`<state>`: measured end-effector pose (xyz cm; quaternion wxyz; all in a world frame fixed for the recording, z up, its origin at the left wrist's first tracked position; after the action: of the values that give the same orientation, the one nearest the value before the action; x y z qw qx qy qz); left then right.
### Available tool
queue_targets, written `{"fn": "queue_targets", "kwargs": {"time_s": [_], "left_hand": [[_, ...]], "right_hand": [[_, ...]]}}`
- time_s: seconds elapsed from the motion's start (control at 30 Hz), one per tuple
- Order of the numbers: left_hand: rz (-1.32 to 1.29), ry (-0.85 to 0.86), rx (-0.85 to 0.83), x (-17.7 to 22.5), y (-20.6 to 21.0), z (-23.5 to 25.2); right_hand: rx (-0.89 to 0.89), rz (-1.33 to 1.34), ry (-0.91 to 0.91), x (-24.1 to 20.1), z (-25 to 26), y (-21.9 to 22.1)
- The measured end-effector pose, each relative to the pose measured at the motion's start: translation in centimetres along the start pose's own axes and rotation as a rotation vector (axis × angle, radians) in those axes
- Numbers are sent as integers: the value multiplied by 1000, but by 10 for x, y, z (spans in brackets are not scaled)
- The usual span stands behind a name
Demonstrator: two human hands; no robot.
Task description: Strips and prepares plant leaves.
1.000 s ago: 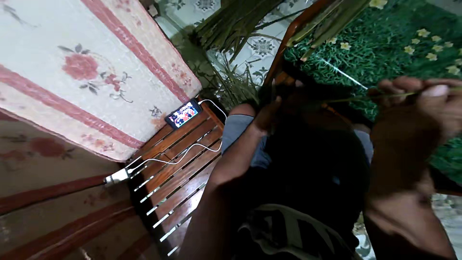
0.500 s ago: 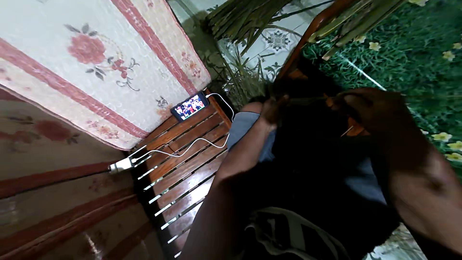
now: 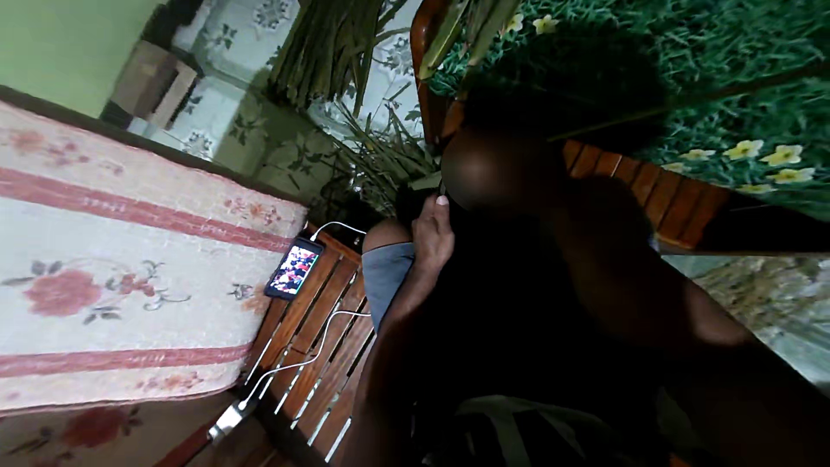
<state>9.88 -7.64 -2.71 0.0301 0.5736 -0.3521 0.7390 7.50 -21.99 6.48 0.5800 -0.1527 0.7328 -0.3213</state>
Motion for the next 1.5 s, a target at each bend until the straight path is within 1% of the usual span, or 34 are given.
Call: {"fn": "queue_targets", "kwargs": {"time_s": [0.07,0.1,0.17,0.27,0.37,0.47,0.57,0.67,0.77,0.83,0.9,0.97,1.03,1.1,1.17,1.2,1.23,1.3,1.37,1.43,1.47,1.5], "left_hand": [[101,11,-6,7,0,6],[140,-16,-19,5,0,8],[176,-135,-59,-9,3,13],[154,-323,-98,-47,6,17],[75,-453,-99,-69,14,17],[-57,-535,-7,-80,16,13],[-126,-490,104,-79,13,10],[-127,-339,138,-47,11,7],[-71,-180,68,-6,18,1],[-2,-90,2,15,23,-1],[24,-33,-29,28,26,-2],[57,-14,-37,36,24,1],[97,-76,-57,27,23,8],[94,-275,-107,-13,27,13],[78,-452,-95,-65,32,11],[71,-496,-75,-78,32,9],[50,-512,-48,-79,32,7],[-4,-473,10,-57,27,7],[-21,-320,18,-18,24,11],[6,-151,-48,26,27,13],[39,-98,-78,36,30,14],[69,-101,-103,32,33,15]], "right_hand": [[-30,-27,-26,-3,-3,-1],[-27,-22,-38,-4,-4,-2],[-8,5,-37,-2,-6,-7],[79,63,-30,3,-15,-24],[119,128,17,14,-19,-41],[182,169,78,24,-22,-60],[215,185,73,31,-21,-64],[162,166,121,34,-19,-55],[104,186,112,30,-20,-45],[64,195,96,29,-18,-38],[28,190,112,28,-17,-33],[2,178,130,25,-18,-30],[-5,180,118,23,-20,-29],[20,196,104,24,-24,-31],[69,201,98,26,-27,-38],[94,199,97,27,-28,-42],[100,196,105,30,-29,-45],[101,181,129,36,-30,-45],[62,174,170,36,-29,-42],[33,169,159,34,-28,-38],[31,166,129,31,-29,-36],[32,158,98,28,-30,-35]]}}
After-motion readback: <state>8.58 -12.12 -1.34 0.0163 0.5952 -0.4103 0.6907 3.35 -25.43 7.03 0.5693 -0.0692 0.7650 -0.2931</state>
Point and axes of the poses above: each hand's wrist, its own z-axis towards the middle knuckle, its own y-axis out of the palm, x = y × z, the point moved 10 cm from there along z, towards the middle knuckle, and after that the axes turned 11 degrees about y, right-handed, at the moved point
